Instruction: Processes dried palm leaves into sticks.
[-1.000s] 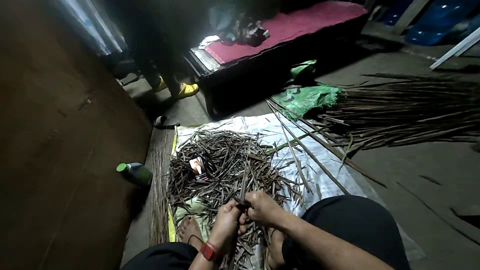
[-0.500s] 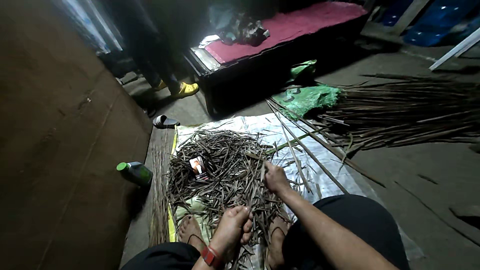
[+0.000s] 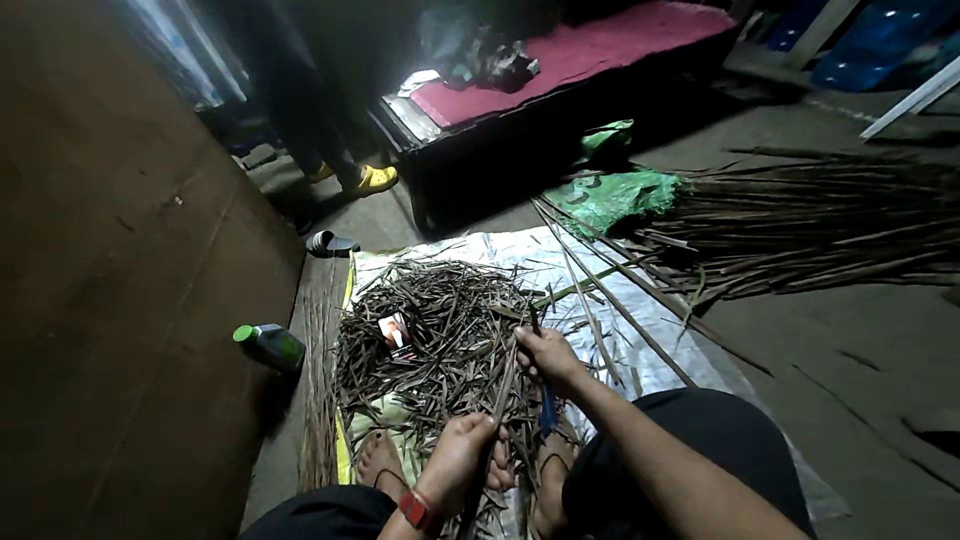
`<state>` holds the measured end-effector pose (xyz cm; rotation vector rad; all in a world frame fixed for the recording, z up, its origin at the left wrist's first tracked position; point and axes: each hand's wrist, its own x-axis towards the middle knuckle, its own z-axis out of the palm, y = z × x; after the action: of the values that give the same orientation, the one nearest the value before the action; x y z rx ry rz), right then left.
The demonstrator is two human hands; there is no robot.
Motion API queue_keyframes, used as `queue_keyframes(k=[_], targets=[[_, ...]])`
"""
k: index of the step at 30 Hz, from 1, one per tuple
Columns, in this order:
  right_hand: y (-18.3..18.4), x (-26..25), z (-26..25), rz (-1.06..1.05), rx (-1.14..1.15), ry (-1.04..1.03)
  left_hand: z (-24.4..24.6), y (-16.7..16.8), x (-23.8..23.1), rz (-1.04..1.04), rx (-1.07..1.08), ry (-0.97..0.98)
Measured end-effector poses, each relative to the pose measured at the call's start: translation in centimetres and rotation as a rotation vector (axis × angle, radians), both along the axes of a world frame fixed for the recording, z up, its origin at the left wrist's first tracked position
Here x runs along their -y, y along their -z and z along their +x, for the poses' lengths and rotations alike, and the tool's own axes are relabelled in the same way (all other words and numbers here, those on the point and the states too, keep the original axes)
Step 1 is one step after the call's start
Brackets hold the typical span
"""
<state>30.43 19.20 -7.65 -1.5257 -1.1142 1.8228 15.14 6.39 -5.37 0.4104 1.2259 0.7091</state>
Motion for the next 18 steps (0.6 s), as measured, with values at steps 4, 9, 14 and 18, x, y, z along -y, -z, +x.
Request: queue_keyframes(k=[4, 9, 14, 18], targets=[[0.3, 1.3, 0.5, 0.281, 0.365, -0.528, -0.1, 0.5, -0.4, 0.01, -0.067, -0.105], [-1.5, 5.1, -2.2, 0.373, 0.607, -0.906, 0.0, 0.2, -0.8, 0.016, -0.05, -0.157], [0.3, 4.3, -1.5, 0.653, 0.743, -0.773, -0.1, 0.2, -0.6, 0.015, 0.03, -0.151], [2.0, 2.3, -0.9, 0.655, 0.785, -0.621, 0.0, -0.1, -0.1, 0.008, 0.069, -0.117]])
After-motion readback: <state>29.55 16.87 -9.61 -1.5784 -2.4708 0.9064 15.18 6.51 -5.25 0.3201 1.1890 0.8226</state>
